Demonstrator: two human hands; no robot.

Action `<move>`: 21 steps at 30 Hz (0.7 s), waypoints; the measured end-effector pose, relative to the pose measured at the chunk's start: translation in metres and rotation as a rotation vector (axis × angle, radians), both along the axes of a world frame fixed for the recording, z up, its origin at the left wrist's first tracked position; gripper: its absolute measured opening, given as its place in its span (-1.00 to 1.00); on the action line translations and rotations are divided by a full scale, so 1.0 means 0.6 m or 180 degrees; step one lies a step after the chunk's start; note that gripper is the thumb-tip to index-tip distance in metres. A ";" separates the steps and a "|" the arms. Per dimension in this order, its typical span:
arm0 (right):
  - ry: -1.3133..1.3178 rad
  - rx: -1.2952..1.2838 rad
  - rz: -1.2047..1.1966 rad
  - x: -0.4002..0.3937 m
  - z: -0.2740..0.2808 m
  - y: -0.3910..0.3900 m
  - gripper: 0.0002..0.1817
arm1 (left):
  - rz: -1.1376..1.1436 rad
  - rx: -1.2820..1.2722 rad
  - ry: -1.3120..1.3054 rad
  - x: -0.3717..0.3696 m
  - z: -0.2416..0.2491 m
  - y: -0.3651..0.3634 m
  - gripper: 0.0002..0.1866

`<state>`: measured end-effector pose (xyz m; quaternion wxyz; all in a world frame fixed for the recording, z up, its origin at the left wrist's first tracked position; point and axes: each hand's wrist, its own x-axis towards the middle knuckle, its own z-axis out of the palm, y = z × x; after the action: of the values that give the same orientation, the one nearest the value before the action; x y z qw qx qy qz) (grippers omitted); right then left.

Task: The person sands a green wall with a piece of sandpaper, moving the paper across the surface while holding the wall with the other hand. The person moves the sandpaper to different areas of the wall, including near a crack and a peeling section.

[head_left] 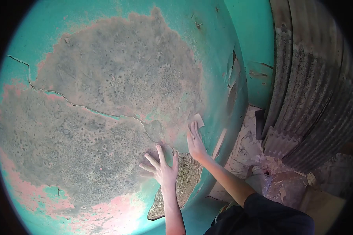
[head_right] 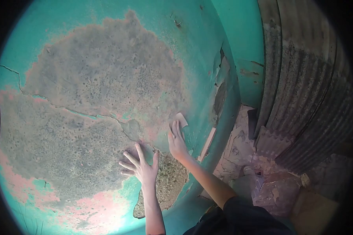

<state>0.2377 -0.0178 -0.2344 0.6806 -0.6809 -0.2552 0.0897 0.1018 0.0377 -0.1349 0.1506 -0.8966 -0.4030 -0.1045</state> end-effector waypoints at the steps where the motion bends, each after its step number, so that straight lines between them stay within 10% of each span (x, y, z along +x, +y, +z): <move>1: 0.0035 0.0358 -0.0209 0.021 0.002 0.004 -0.33 | -0.0044 0.0009 -0.0082 -0.001 -0.002 0.002 -0.01; 21: 0.0436 -0.0440 0.0411 -0.009 -0.044 -0.032 -0.28 | -0.0351 0.0309 -0.0156 0.125 0.063 -0.042 -0.13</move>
<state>0.2321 -0.0368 -0.2610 0.6406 -0.7007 -0.2447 0.1970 0.1767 0.0122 -0.0972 0.1779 -0.9063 -0.3511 -0.1540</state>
